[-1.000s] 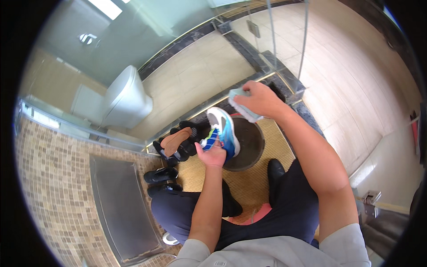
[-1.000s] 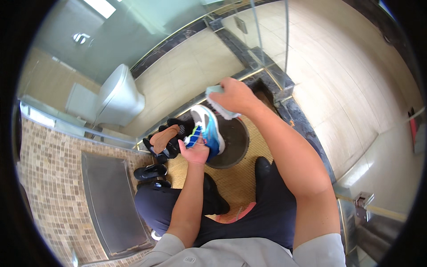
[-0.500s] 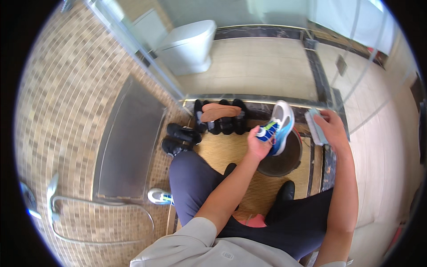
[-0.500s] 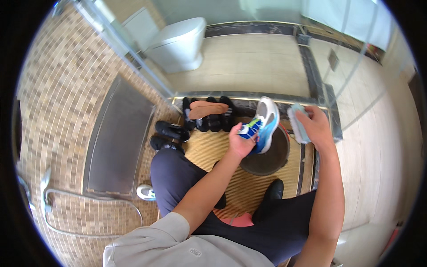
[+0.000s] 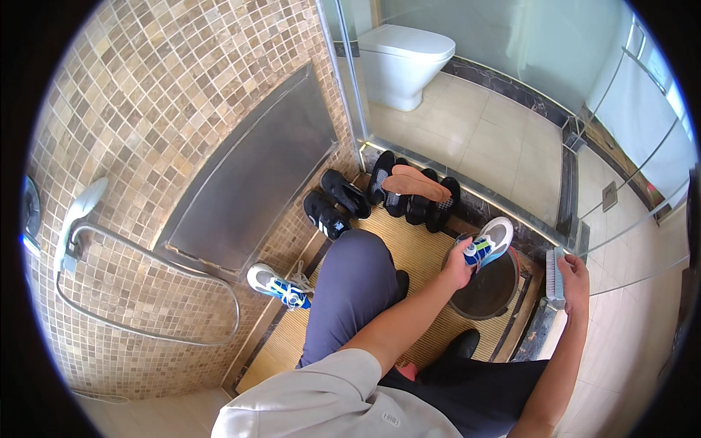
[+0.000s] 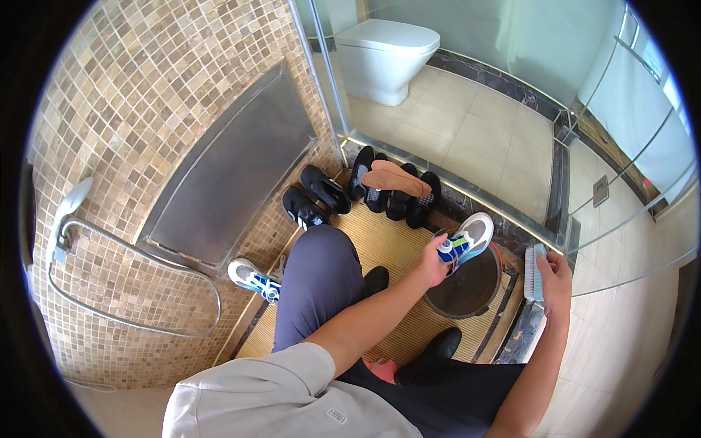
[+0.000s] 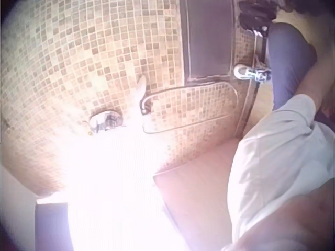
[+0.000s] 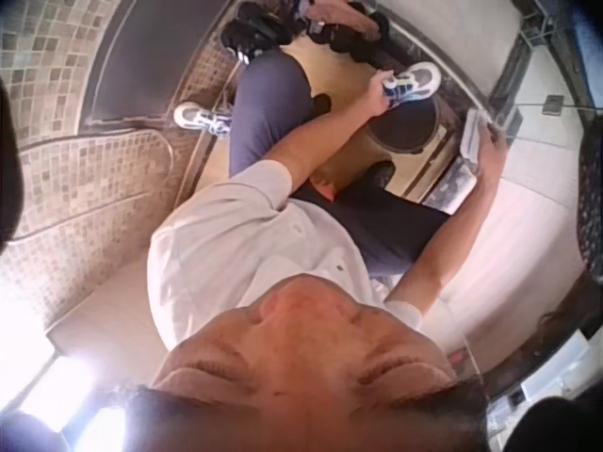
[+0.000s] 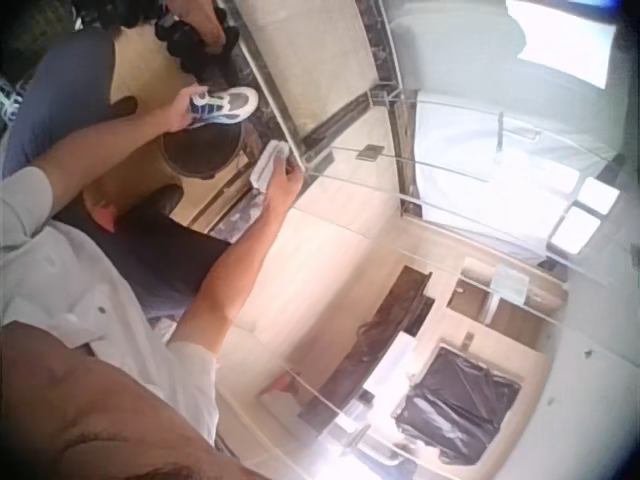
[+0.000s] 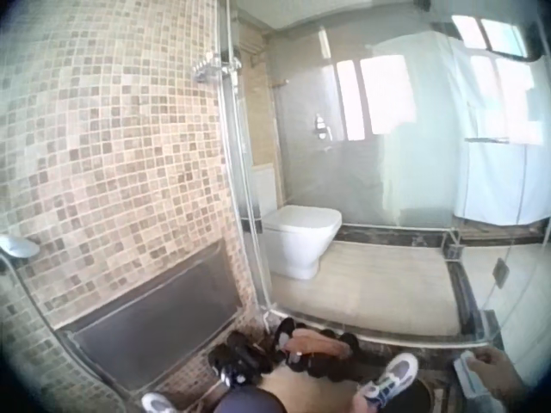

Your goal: The person sits on a mat in a bathroom and scrubs a pair of white and blue sneakers with a brush and water from a bucket. They remove the laces from one shoe, scrub the shoe thoroughly, and then place the laces back inside the shoe.

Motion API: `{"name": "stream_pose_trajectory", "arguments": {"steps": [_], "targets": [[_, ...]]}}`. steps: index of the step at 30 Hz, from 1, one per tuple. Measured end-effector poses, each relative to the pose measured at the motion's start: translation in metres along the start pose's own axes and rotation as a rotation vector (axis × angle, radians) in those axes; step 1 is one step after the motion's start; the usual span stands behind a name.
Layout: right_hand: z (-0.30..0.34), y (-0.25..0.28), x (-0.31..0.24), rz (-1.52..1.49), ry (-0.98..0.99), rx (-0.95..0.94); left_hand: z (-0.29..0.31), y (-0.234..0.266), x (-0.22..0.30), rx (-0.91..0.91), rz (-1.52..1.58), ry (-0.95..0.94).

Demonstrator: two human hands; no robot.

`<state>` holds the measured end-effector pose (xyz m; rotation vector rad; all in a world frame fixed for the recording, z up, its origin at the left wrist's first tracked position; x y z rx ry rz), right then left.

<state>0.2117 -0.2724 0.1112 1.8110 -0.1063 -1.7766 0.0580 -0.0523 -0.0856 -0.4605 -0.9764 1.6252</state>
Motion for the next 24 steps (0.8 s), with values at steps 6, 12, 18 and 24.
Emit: {"name": "stream_pose_trajectory", "arguments": {"steps": [6,12,18,24], "targets": [[-0.001,-0.005,-0.001,-0.033,-0.019,-0.021,0.033,-0.079,0.02,-0.158,0.109,-0.086],[-0.007,-0.012,0.002,-0.026,0.019,-0.044,0.06,-0.165,0.111,-0.138,0.01,-0.1],[-0.008,-0.01,0.009,-0.024,0.022,-0.038,0.12,-0.18,0.234,-0.094,-0.062,-0.307],[-0.003,-0.017,0.02,0.039,0.019,-0.067,0.193,-0.052,0.32,-0.23,0.111,-0.558]]}}
Point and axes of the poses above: each hand's wrist, its own z-axis away from the middle knuckle, its own y-axis out of the back of the hand, x = y × z, the point moved 4 cm from there along -z, towards the middle knuckle, and after that the axes turned 9 degrees about x, right-handed, at the moved point
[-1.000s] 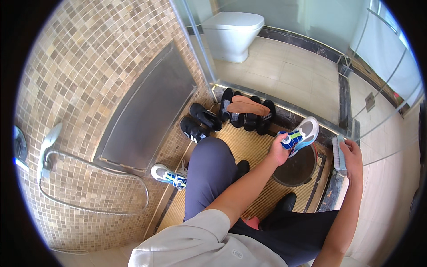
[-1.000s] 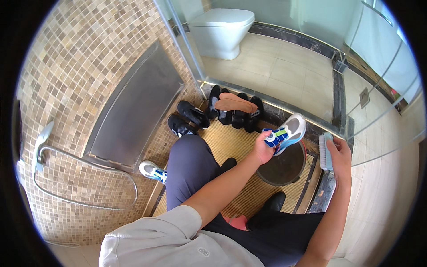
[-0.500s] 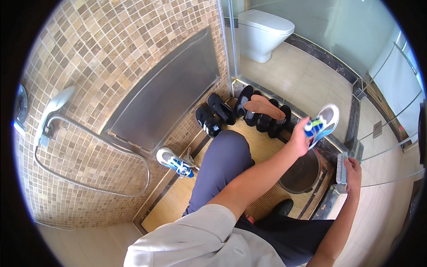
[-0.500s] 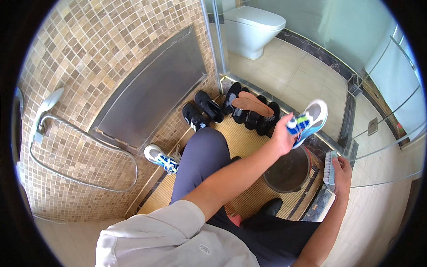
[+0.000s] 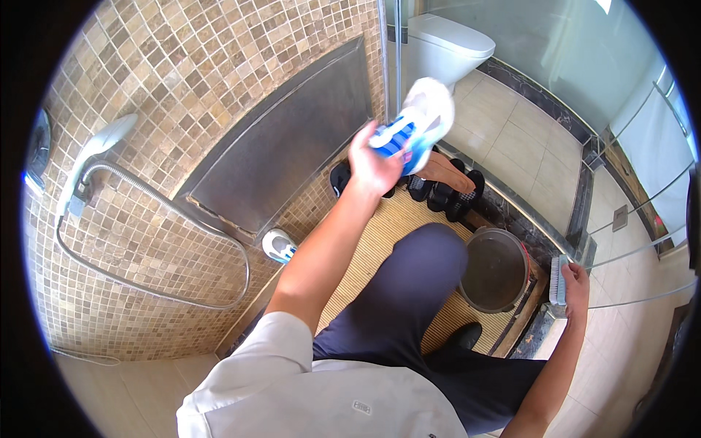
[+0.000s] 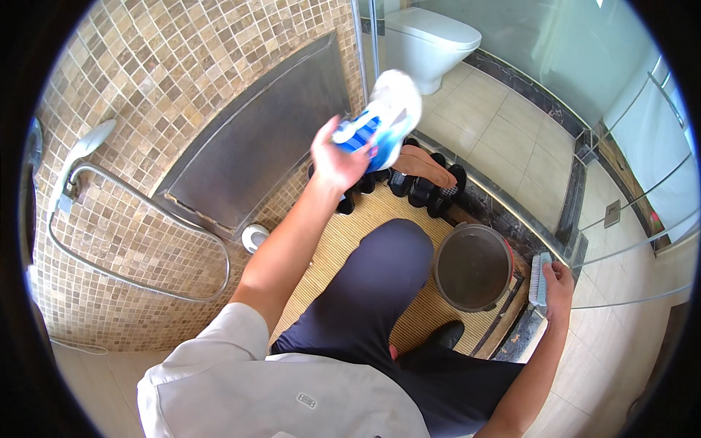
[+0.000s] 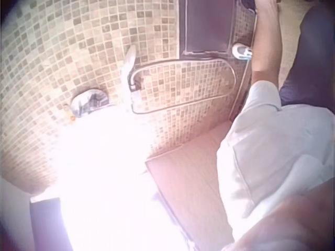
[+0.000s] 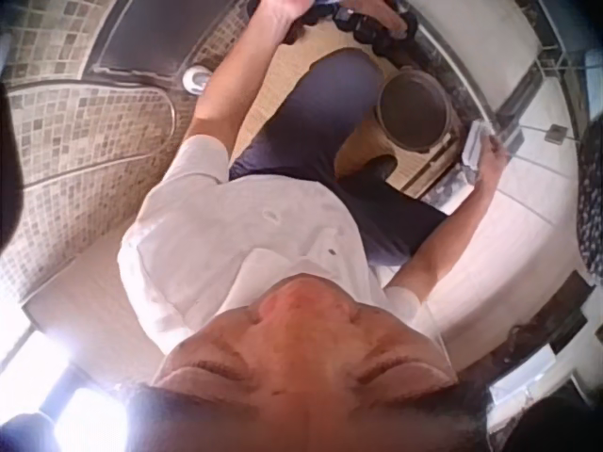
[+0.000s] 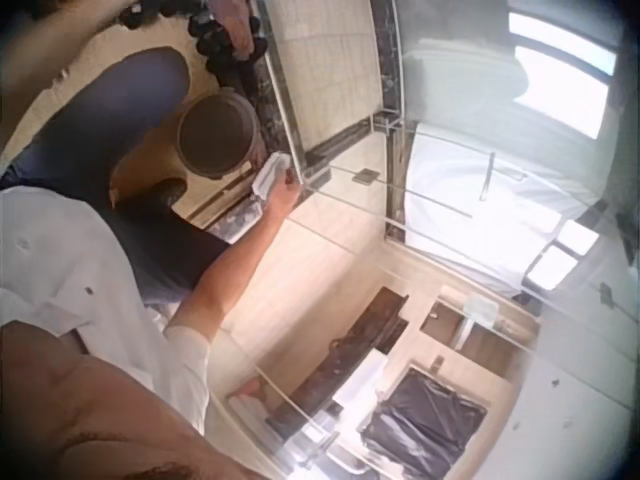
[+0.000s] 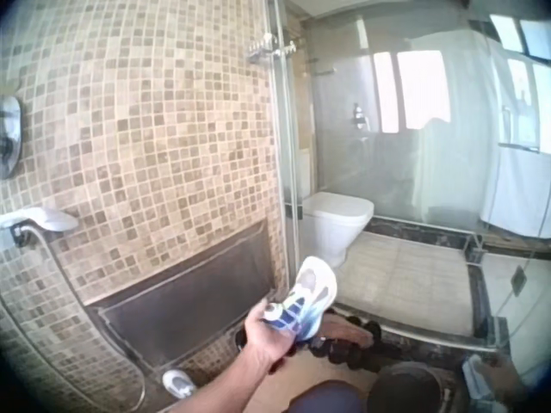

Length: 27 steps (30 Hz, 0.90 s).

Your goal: The person sits on a mat in a bathroom and scrubs a pair of white and blue sneakers with a brush and water from a bucket. They remove the laces from one shoe, scrub the shoe thoroughly, and then place the laces back inside the shoe.

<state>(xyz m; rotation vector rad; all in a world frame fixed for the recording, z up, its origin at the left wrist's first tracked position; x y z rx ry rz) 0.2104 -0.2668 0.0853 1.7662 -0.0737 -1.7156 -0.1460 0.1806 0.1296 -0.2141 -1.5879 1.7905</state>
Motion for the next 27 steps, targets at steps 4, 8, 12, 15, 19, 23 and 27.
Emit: {"name": "stream_pose_trajectory", "arguments": {"steps": [4,8,12,15,19,23,27], "targets": [[0.007,-0.009,0.003,0.044,0.021,-0.022,0.05,0.115,0.034,0.122,0.188,-0.208],[0.011,-0.02,0.006,0.107,-0.006,-0.021,0.098,0.202,0.039,0.221,0.267,-0.151],[0.016,-0.032,-0.001,0.164,-0.022,-0.031,0.118,0.287,0.035,0.372,0.305,-0.132],[0.011,-0.039,0.008,0.175,-0.036,-0.049,0.12,0.331,0.034,0.417,0.243,-0.152],[0.009,-0.048,0.009,0.206,-0.028,-0.043,0.107,0.374,0.031,0.695,0.239,-0.177],[0.003,-0.051,0.017,0.224,-0.036,-0.05,0.081,0.398,0.032,0.756,0.285,-0.201],[-0.001,-0.054,0.021,0.2,-0.057,-0.07,0.045,0.407,0.033,0.798,0.368,-0.29]]}}
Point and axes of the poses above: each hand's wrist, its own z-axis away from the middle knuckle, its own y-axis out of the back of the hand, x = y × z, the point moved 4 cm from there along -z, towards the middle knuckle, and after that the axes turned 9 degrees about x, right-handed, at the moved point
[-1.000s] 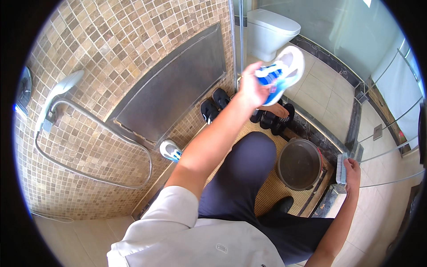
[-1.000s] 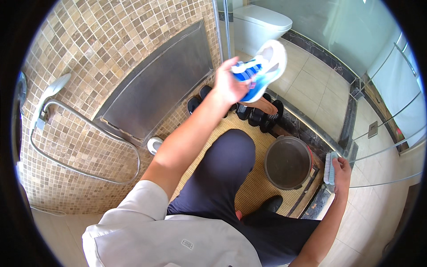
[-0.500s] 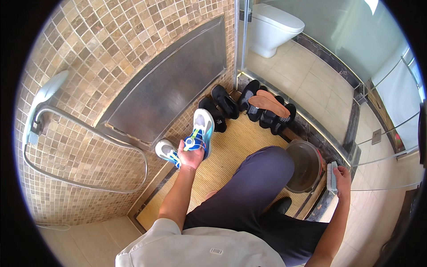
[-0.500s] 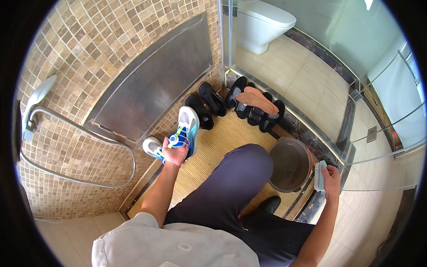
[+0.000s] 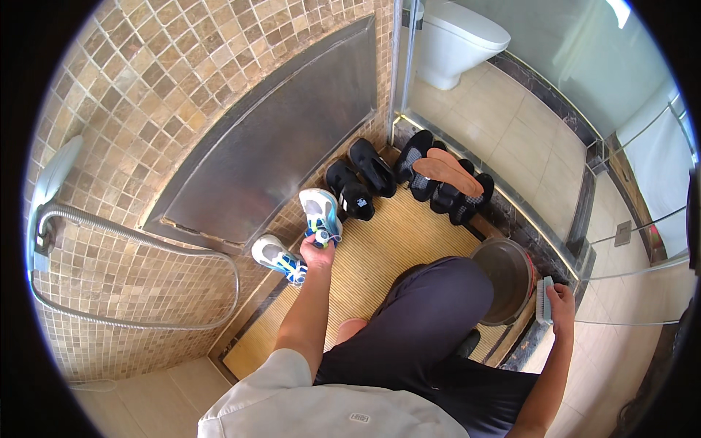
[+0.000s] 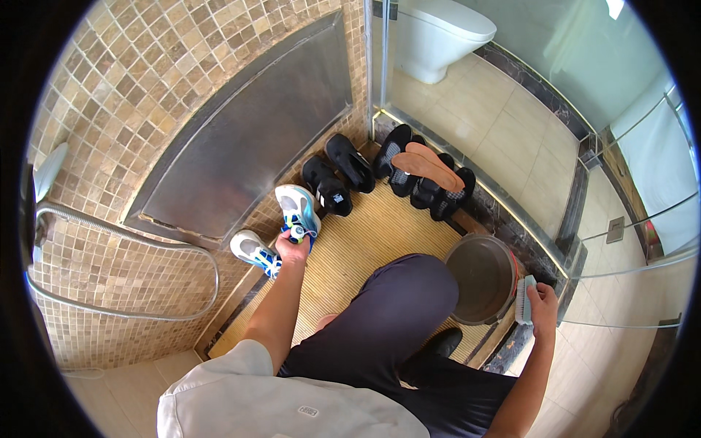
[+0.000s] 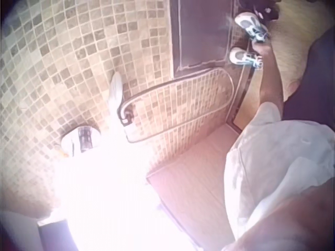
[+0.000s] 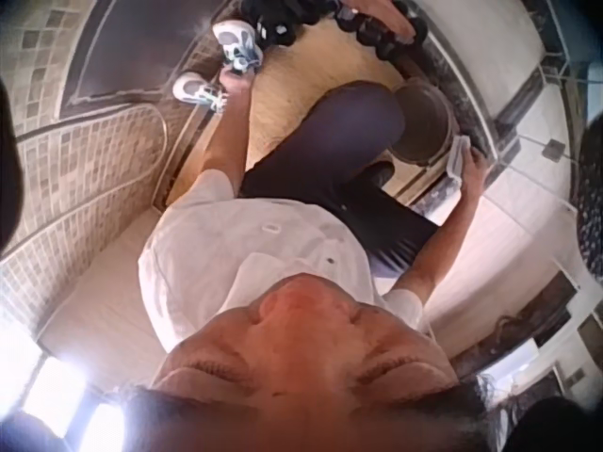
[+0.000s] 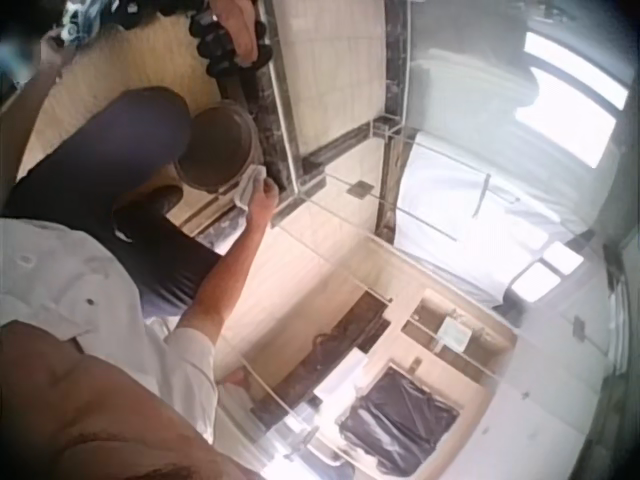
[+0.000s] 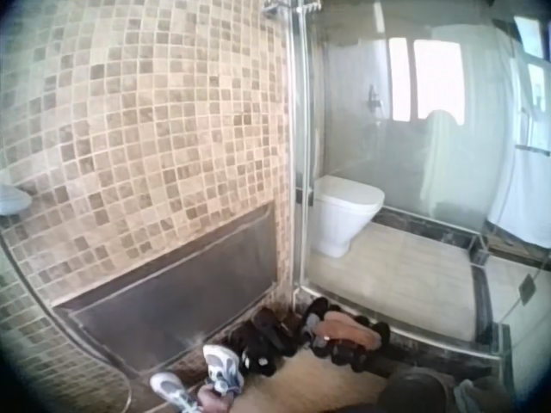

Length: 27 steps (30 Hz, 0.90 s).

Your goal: The person sits on a mat in a bathroom and scrubs a pair of white and blue sneakers with a brush and water from a bucket. They remove the laces from one shoe, scrub the shoe thoroughly, and then place the laces back inside the shoe.

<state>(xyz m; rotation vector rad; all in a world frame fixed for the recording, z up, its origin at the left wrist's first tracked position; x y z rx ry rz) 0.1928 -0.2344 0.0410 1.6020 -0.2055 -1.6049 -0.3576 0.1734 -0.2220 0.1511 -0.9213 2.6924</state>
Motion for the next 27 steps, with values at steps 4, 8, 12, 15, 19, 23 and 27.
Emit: {"name": "stream_pose_trajectory", "arguments": {"steps": [4,8,12,15,19,23,27], "targets": [[0.005,-0.005,-0.004,0.002,-0.02,0.008,-0.006,-0.011,-0.017,0.115,0.146,-0.109],[0.003,-0.002,0.006,0.014,-0.024,0.002,0.014,-0.025,-0.045,0.151,0.091,-0.132],[0.007,-0.008,-0.007,0.031,-0.032,-0.016,0.015,-0.02,-0.047,0.168,0.127,-0.164],[0.006,-0.007,-0.003,0.027,-0.032,-0.019,0.021,-0.027,-0.051,0.16,0.125,-0.161],[0.005,-0.008,-0.002,0.029,-0.033,-0.024,0.014,-0.022,-0.063,0.166,0.04,-0.113],[0.006,-0.01,-0.009,0.027,-0.023,-0.026,-0.012,0.0,-0.079,0.2,-0.287,-0.076],[0.01,-0.009,-0.012,0.037,-0.04,-0.01,-0.012,0.002,-0.091,0.158,-0.4,-0.014]]}}
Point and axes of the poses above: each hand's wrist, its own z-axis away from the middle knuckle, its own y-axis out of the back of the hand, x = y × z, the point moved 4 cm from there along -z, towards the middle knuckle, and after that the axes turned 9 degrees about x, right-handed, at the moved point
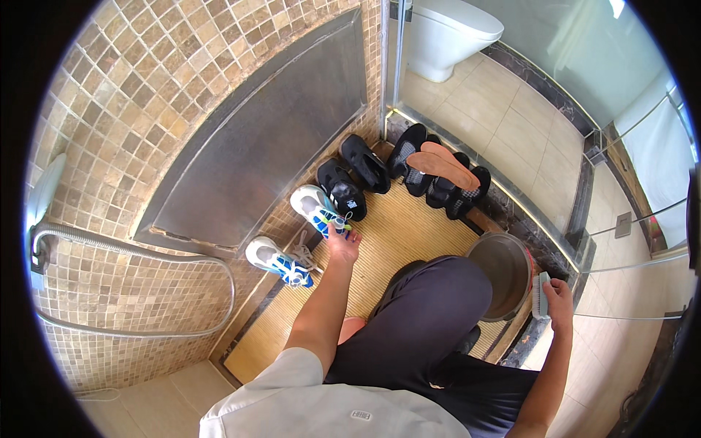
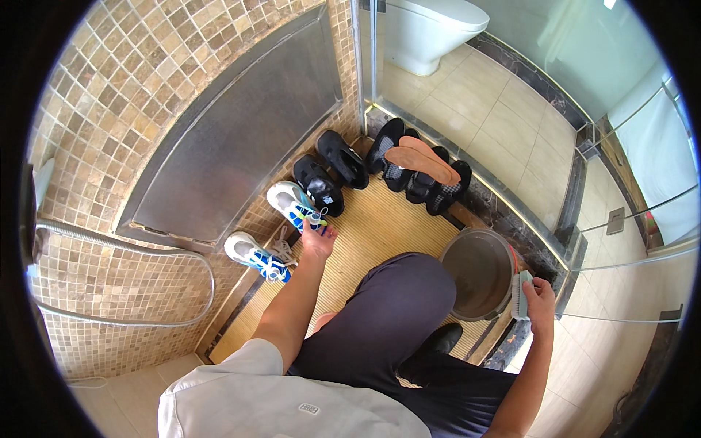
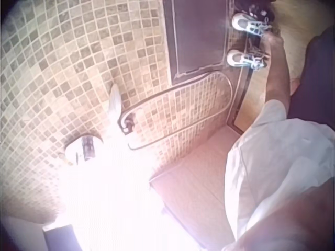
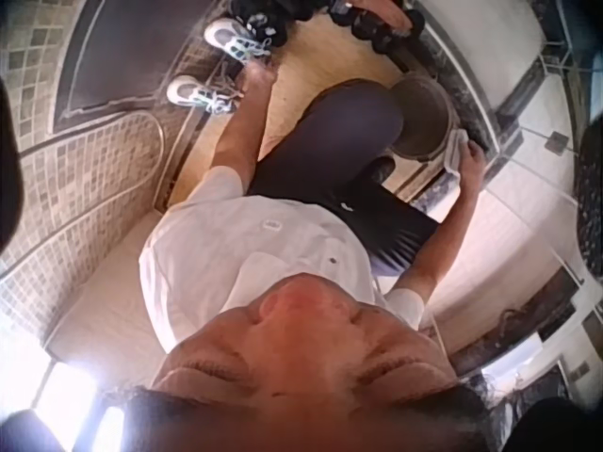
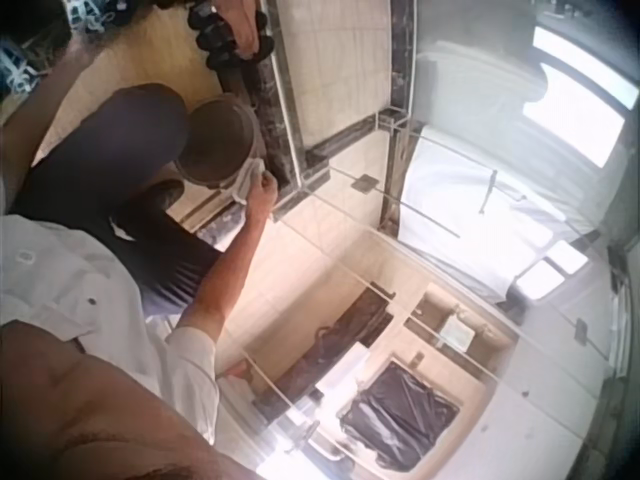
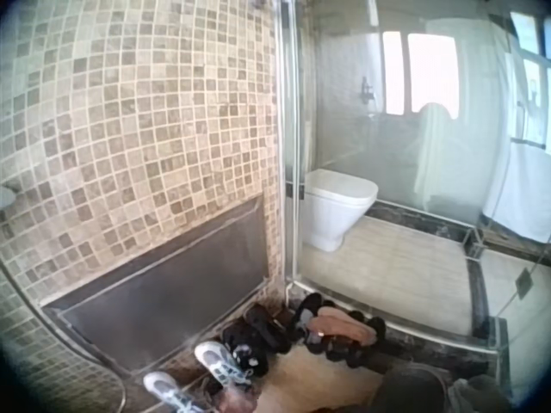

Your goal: The person sits on a mat in a bathroom and scrubs a pair of white and blue sneakers with a brush and water from a bucket. They remove the laces from one shoe, scrub the shoe thoroughly, and then place the laces back inside the shoe.

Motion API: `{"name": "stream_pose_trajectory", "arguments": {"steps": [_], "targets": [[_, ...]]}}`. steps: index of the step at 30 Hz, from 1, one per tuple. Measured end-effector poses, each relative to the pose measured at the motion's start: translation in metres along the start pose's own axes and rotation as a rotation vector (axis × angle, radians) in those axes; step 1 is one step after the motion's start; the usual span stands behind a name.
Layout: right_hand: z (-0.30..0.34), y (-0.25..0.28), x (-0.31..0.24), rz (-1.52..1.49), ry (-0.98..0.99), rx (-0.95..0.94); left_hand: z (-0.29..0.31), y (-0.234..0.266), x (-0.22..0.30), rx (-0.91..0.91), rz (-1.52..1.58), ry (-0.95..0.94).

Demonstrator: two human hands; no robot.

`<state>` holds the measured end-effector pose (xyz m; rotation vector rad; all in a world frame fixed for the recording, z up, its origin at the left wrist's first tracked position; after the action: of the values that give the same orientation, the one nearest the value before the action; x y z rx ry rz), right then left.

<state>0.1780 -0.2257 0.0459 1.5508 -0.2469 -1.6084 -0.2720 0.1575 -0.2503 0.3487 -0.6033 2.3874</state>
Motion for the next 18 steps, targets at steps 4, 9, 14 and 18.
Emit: {"name": "stream_pose_trajectory", "arguments": {"steps": [4,9,14,18], "targets": [[0.0,0.004,0.007,-0.027,0.005,-0.002,0.013,0.007,0.002,0.01,-0.189,-0.003],[-0.002,0.002,0.009,-0.007,0.018,0.003,0.036,0.026,0.013,-0.011,-0.513,-0.067],[0.0,0.002,0.009,-0.014,0.008,-0.017,0.039,0.047,0.022,0.132,-0.627,-0.138],[-0.005,0.002,0.017,0.008,0.067,0.003,0.018,0.068,0.058,0.348,-0.54,-0.597]]}}
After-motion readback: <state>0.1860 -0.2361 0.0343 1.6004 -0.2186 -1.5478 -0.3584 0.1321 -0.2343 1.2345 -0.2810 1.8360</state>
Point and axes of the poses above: each hand's wrist, its own z-axis away from the middle knuckle, its own y-axis out of the back of the hand, x = y × z, the point moved 4 cm from there along -z, towards the middle knuckle, and after that the axes turned 9 degrees about x, right-handed, at the moved point
